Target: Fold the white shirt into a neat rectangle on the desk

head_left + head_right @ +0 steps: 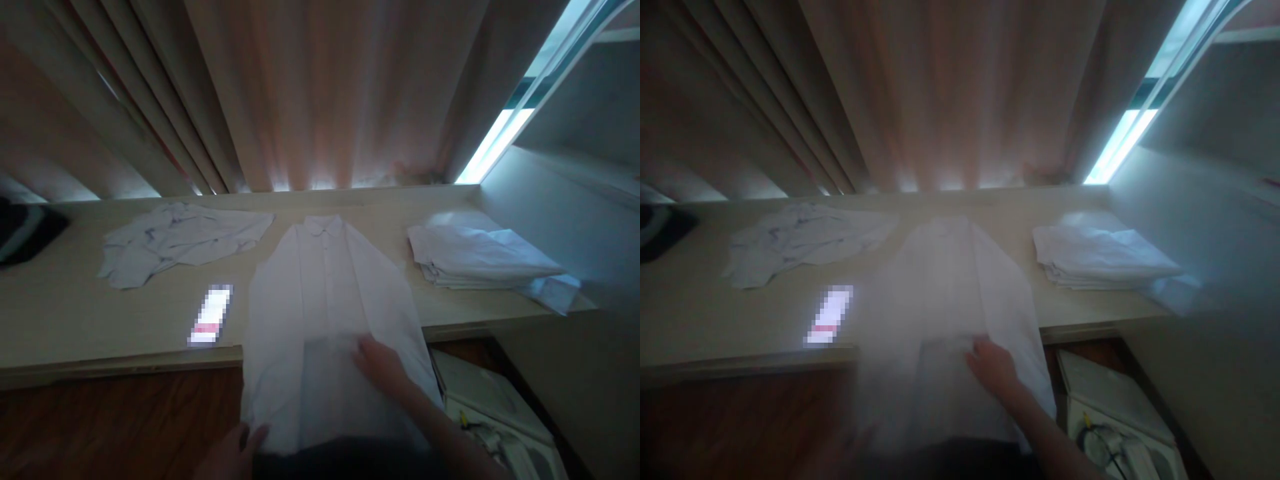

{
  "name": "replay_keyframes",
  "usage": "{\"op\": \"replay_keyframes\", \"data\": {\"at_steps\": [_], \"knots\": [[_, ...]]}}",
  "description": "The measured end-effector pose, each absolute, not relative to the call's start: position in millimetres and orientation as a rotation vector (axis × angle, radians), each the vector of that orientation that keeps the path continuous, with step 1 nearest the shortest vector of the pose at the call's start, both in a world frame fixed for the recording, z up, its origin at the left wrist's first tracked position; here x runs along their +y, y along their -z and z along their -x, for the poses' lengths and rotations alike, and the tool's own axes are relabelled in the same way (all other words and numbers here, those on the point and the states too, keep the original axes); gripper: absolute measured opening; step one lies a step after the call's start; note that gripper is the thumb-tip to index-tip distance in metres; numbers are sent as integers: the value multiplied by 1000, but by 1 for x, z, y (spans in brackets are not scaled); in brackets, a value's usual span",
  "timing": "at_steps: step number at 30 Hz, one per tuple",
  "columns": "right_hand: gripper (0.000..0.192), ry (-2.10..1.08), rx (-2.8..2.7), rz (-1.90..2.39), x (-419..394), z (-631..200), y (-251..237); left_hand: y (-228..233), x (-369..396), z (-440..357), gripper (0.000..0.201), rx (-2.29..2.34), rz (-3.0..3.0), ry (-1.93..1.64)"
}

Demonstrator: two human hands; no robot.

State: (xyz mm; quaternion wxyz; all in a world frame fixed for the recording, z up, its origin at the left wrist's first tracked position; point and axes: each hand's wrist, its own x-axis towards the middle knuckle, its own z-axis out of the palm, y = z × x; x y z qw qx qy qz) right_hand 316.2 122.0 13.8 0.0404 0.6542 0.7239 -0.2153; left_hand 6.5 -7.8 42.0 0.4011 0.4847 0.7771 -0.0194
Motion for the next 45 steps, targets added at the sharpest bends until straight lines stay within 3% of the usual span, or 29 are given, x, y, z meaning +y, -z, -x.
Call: {"op": "replay_keyframes", "data": {"at_steps": [9, 15, 22, 29, 37, 45], "knots": [[37, 772, 2260, -1938, 124, -263, 2, -19, -9, -7, 43, 1968, -1084, -134], [30, 867, 2260, -2003, 128, -260, 6, 9, -22, 2, 53, 1904, -1027, -241], [35, 1460, 2282, -1791, 110, -208, 29, -3, 4, 6, 50, 1913, -869, -651], [30, 1966, 2207, -1684, 101, -193, 39, 12, 39, 5, 49, 1968, -919, -757], [31, 2036, 2102, -1751, 101, -204, 44, 16, 38, 8, 49, 1902, -877, -774], [25, 2025, 2014, -1721, 88, -206, 38, 10, 1, -3, 43, 1894, -930, -542]]}}
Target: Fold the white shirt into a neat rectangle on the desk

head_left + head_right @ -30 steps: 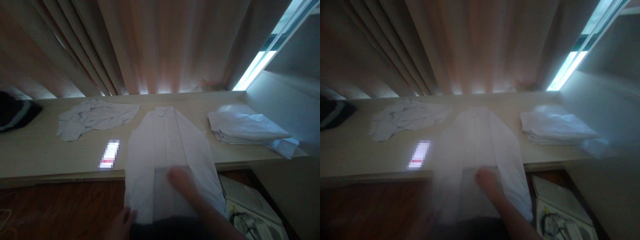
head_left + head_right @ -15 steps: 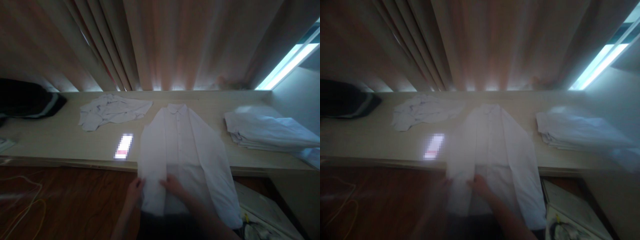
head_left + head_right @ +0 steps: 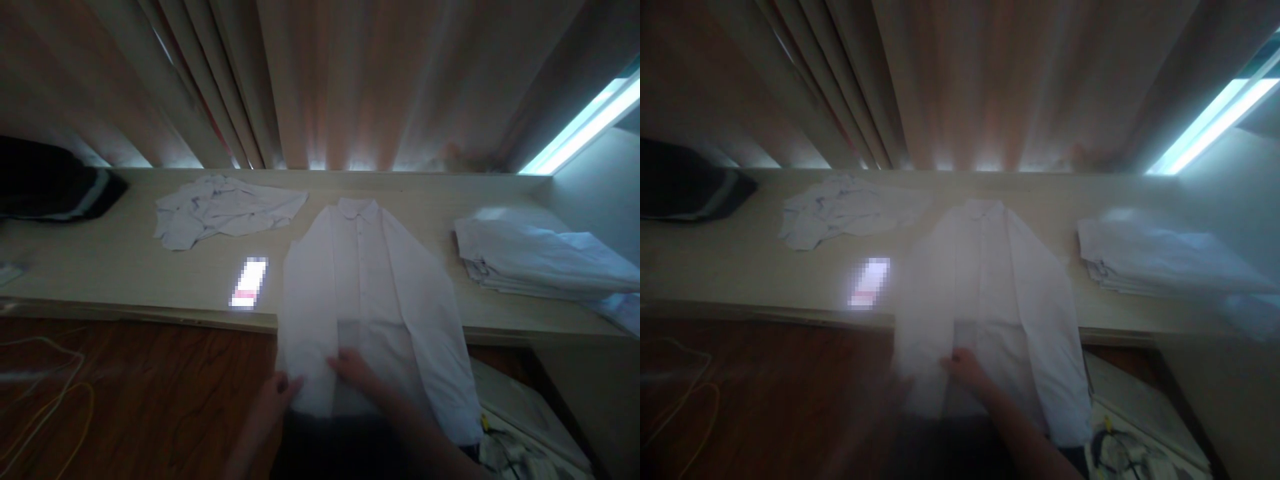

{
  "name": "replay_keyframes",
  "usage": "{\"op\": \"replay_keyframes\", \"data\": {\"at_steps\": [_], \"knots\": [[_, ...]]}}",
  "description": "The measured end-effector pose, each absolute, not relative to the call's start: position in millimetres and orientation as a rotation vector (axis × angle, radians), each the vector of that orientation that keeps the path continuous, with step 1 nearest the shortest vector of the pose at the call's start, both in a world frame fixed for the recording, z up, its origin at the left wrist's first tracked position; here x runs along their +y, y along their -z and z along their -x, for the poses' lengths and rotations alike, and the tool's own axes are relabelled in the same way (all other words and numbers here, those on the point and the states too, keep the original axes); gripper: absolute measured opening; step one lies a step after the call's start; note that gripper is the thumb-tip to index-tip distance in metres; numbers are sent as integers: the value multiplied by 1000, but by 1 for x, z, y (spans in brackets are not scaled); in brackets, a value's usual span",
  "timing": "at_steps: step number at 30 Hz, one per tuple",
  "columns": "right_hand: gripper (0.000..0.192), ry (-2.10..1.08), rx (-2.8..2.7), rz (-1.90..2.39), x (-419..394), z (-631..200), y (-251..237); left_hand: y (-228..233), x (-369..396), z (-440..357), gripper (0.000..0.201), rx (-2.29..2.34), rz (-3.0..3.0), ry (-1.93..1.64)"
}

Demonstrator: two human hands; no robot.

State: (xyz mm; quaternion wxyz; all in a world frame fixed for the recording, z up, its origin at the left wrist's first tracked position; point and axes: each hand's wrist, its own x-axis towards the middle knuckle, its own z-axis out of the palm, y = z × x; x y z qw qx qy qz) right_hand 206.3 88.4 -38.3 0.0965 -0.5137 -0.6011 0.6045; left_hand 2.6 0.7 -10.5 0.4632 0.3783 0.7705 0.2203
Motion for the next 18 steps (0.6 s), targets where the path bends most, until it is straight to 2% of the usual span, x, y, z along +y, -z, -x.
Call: {"op": "replay_keyframes", "data": {"at_steps": [8, 14, 18], "knots": [[26, -1726, -1718, 1549, 87, -198, 34, -9, 1, -4, 32, 1879, -846, -668], [32, -1842, -1637, 1567, 80, -198, 30, -20, 5, -9, 35, 1798, -787, -813], [36, -1949, -1616, 1436, 71, -195, 33, -10, 7, -15, 49, 1768, -611, -888]]}}
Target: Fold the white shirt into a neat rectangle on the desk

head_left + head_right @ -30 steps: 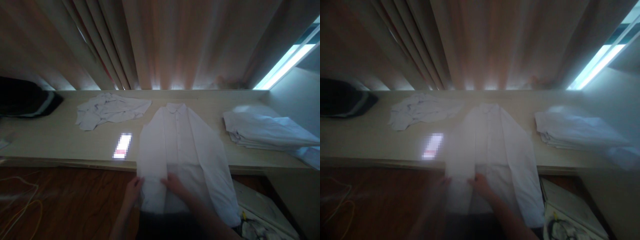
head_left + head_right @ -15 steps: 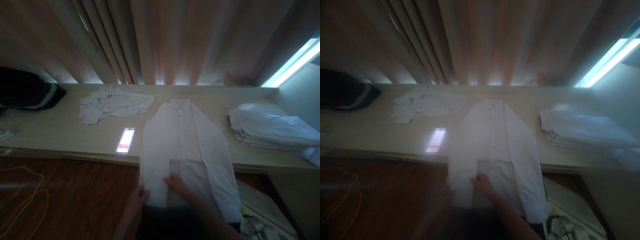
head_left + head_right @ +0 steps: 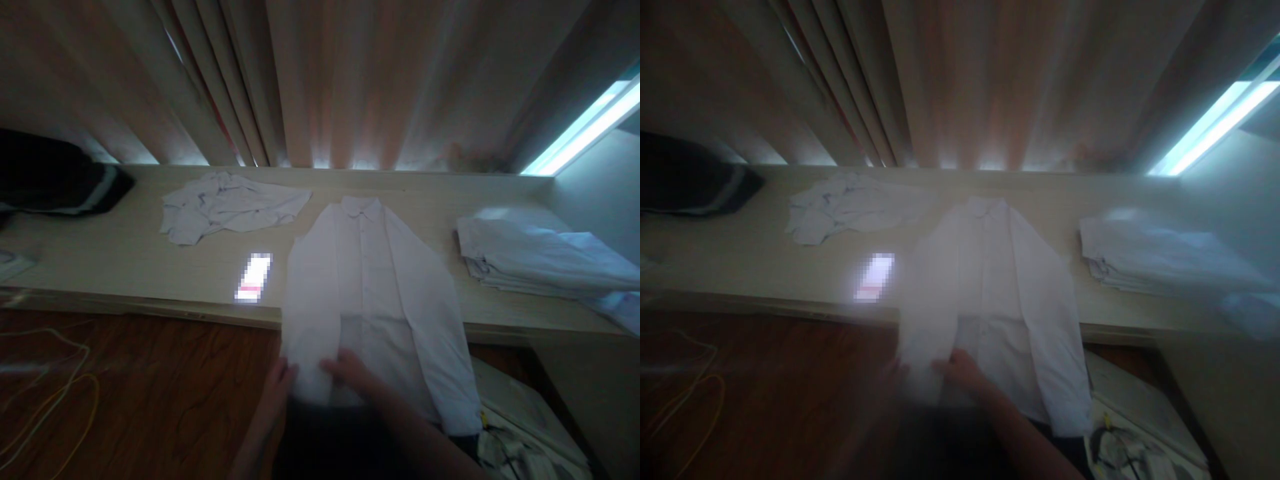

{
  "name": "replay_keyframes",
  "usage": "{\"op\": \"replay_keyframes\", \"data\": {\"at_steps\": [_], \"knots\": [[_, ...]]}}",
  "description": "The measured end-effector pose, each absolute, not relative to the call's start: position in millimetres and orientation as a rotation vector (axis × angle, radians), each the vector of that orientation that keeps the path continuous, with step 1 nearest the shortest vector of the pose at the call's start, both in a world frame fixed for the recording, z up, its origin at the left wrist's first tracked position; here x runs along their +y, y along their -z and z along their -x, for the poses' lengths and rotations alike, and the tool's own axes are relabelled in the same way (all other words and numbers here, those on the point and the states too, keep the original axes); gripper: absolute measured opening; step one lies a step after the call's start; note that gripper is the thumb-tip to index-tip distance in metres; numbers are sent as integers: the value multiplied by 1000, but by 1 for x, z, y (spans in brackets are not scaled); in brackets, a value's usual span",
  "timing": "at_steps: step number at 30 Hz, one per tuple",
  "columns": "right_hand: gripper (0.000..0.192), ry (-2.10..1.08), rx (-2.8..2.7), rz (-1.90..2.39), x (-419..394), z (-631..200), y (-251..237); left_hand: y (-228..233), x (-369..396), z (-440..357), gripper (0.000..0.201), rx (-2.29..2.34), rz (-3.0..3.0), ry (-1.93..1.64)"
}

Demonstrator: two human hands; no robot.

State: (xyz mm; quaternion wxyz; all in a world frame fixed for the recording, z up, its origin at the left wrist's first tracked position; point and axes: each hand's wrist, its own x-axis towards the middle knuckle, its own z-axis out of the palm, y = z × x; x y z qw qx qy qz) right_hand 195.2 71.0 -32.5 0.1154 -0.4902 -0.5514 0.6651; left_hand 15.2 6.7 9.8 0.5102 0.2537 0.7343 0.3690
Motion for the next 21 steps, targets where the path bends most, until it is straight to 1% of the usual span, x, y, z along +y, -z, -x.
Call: {"op": "replay_keyframes", "data": {"at_steps": [3, 8, 13, 15, 18, 21], "knots": [[39, -1905, -1595, 1408, 68, -193, 36, 2, 7, -17, 56, 1736, -562, -892], [34, -1795, -1622, 1532, 72, -196, 37, 16, 4, -9, 51, 1716, -696, -878], [32, -1743, -1638, 1595, 75, -197, 36, 4, 7, -10, 43, 1740, -727, -894], [30, -1758, -1650, 1587, 74, -197, 35, -3, 10, -15, 45, 1730, -663, -933], [31, -1807, -1665, 1505, 71, -196, 33, -11, 15, -20, 50, 1738, -575, -897], [33, -1813, -1642, 1475, 70, -195, 31, -16, 18, -21, 50, 1715, -571, -911]]}}
